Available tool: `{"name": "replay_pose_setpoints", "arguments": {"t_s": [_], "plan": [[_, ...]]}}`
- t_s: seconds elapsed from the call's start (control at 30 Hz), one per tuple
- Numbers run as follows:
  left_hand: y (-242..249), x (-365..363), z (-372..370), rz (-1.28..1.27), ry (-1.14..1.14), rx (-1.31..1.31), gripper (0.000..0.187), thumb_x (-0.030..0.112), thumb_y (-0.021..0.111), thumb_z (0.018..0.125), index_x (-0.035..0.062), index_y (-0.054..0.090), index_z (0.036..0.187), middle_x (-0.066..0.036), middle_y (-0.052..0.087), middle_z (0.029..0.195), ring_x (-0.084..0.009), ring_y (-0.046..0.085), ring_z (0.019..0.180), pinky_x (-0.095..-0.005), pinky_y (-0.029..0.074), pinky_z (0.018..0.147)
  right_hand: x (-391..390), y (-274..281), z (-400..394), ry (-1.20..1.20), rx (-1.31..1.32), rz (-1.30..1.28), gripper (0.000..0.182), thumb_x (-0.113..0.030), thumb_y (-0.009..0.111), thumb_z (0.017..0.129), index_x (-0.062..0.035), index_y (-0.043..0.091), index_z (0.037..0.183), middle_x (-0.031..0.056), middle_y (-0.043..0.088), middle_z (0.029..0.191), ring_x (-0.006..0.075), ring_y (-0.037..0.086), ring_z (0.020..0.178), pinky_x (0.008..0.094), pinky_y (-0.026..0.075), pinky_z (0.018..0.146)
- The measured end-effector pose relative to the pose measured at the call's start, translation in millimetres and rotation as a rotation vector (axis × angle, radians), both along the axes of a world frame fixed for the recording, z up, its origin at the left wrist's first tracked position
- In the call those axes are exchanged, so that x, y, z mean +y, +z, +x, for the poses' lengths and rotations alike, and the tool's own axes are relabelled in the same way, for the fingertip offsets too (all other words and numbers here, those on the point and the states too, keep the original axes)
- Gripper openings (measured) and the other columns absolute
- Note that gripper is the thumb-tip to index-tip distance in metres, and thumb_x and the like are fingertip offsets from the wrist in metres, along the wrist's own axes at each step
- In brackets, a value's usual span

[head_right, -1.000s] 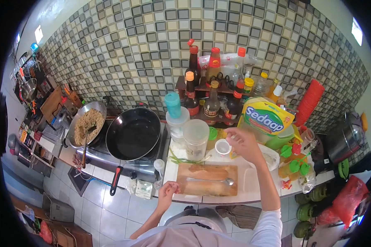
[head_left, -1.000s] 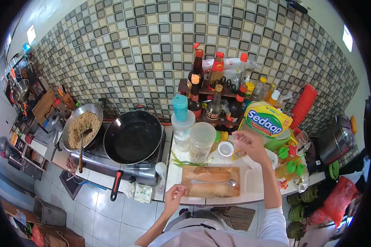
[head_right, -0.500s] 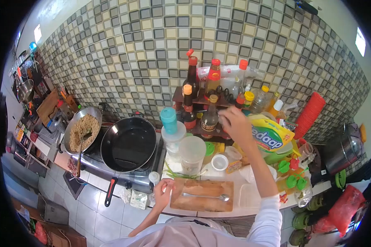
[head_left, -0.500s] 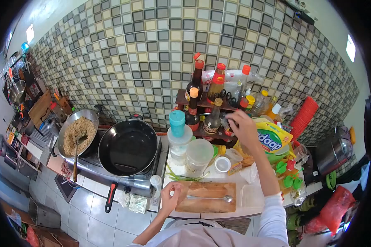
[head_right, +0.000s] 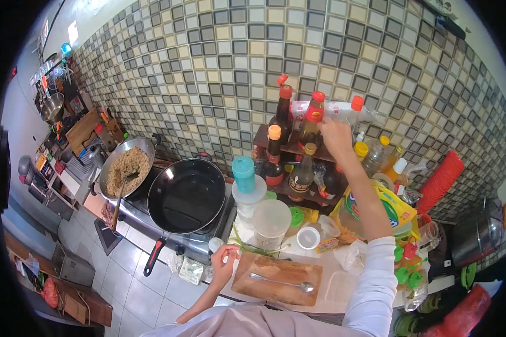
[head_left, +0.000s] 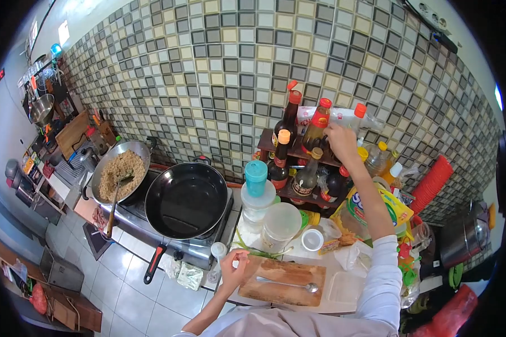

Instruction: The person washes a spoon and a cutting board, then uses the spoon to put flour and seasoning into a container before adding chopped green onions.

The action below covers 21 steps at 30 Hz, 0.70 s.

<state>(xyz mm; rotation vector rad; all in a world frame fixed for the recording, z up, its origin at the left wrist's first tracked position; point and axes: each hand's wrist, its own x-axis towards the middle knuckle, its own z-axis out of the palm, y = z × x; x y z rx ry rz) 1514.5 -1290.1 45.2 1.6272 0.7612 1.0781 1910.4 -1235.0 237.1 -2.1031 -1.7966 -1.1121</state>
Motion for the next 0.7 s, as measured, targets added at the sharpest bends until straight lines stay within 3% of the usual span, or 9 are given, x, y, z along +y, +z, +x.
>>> {"name": "replay_pose_setpoints", "arguments": {"t_s": [0.2, 0.47, 0.53, 0.6, 0.63, 0.7], "plan": [[-4, -8, -6, -0.076, 0.029, 0.012, 0.012, 0.007, 0.053, 0.085, -0.0028, 0.06, 0.086, -0.005, 0.059, 0.065, -0.0089, 0.057, 0.059, -0.0218, 0.044, 0.056, -21, 37, 0, -0.002, 0.117, 0.117, 0.009, -0.012, 0.058, 0.075, -0.0133, 0.064, 0.082, 0.0063, 0.059, 0.079, 0.0276, 0.059, 0.07, 0.0379, 0.047, 0.059], [12, -18, -3, -0.01, -0.016, -0.041, 0.011, 0.006, 0.052, 0.085, -0.0023, 0.059, 0.086, -0.004, 0.059, 0.065, -0.0079, 0.055, 0.06, -0.0212, 0.042, 0.057, -101, 97, -46, 0.012, 0.219, 0.592, 0.013, -0.018, 0.06, 0.076, -0.0138, 0.066, 0.087, 0.0038, 0.061, 0.081, 0.0272, 0.059, 0.071, 0.0349, 0.046, 0.06], [14, -23, -3, -0.034, -0.051, -0.05, 0.01, 0.005, 0.052, 0.084, -0.0027, 0.059, 0.086, -0.005, 0.059, 0.067, -0.0082, 0.055, 0.06, -0.0215, 0.042, 0.058, -125, 100, -60, 0.012, 0.248, 0.61, 0.015, -0.015, 0.062, 0.074, -0.0119, 0.067, 0.087, 0.0048, 0.062, 0.079, 0.0256, 0.06, 0.068, 0.0328, 0.046, 0.059], [15, -30, -5, -0.027, -0.072, -0.049, 0.01, 0.004, 0.052, 0.084, -0.0028, 0.059, 0.085, -0.005, 0.059, 0.068, -0.0084, 0.055, 0.06, -0.0218, 0.042, 0.058, -147, 92, -76, 0.059, 0.467, 0.573, 0.016, -0.011, 0.063, 0.072, -0.0088, 0.067, 0.087, 0.0078, 0.063, 0.076, 0.0224, 0.06, 0.065, 0.029, 0.045, 0.058], [16, -33, -6, -0.018, -0.086, -0.057, 0.01, 0.004, 0.052, 0.084, -0.0029, 0.059, 0.085, -0.005, 0.06, 0.069, -0.0086, 0.055, 0.06, -0.0221, 0.043, 0.058, -157, 86, -84, 0.062, 0.576, 0.525, 0.016, -0.007, 0.064, 0.07, -0.005, 0.067, 0.086, 0.0087, 0.065, 0.075, 0.015, 0.06, 0.063, 0.0256, 0.043, 0.056], [12, -38, -12, -0.001, -0.093, -0.033, 0.009, 0.003, 0.051, 0.084, -0.003, 0.058, 0.085, -0.005, 0.059, 0.069, -0.0088, 0.055, 0.06, -0.0222, 0.043, 0.058, -176, 59, -95, 0.074, 0.739, 0.459, 0.016, -0.006, 0.064, 0.071, -0.0037, 0.067, 0.086, 0.0081, 0.065, 0.076, 0.0125, 0.06, 0.064, 0.0248, 0.044, 0.057]]}}
